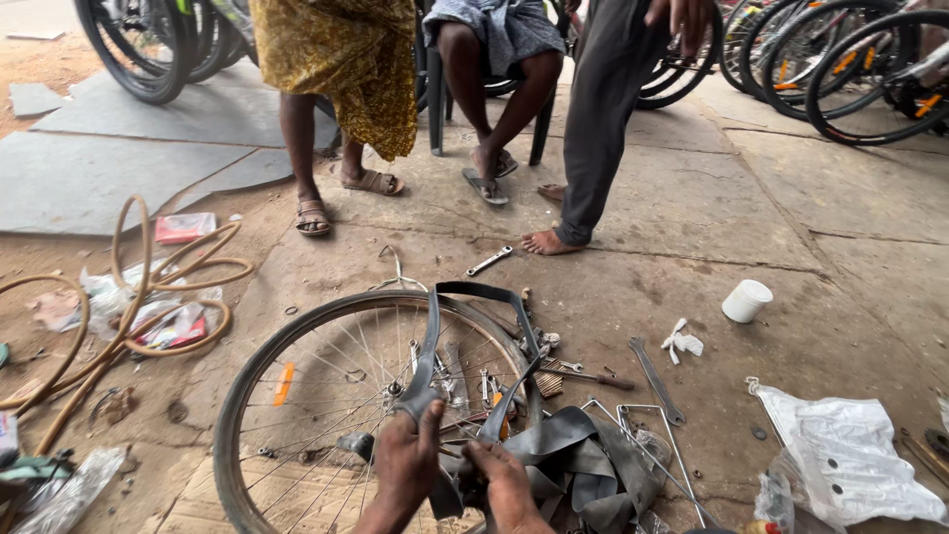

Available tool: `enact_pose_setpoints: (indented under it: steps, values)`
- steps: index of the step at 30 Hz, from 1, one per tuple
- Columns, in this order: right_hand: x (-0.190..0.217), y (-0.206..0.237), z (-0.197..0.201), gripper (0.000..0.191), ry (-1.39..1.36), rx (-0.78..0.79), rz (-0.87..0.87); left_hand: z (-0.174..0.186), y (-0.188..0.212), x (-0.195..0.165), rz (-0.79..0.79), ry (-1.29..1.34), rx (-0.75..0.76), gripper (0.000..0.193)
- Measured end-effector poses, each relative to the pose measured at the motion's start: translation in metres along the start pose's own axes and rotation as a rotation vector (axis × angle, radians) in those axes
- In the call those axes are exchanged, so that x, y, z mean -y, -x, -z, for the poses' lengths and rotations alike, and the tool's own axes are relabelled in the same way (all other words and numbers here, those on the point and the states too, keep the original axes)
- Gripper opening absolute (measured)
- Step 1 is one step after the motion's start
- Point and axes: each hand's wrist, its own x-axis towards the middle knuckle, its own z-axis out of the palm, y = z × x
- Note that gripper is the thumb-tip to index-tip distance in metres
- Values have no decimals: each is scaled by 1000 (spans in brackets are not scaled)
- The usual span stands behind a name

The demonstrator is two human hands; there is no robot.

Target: The person removes an inner tube from a bicycle wheel, inspects it, and then reinstalls it into the tire. They work by hand to seat the tube and tire bead onto the rim.

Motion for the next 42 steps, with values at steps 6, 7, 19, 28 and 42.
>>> enact_pose_setpoints:
  steps: [6, 7, 19, 28, 42]
  values:
    - [17, -22, 13, 28, 880, 56, 20, 36, -91, -20, -810, -468, -483, 13]
    - [26, -31, 18, 33, 1108, 9, 86, 43, -108, -24, -761, -525, -523, 31]
    - [6, -96, 46, 112, 1943, -194, -324, 62, -181, 52, 67, 248, -200, 59]
    - [-31, -139, 88, 20, 2250, 220, 316, 12, -102, 172, 757, 292, 64, 50]
    - [163, -217, 220, 37, 2243, -544, -82, 68, 15, 292, 791, -88, -259, 57]
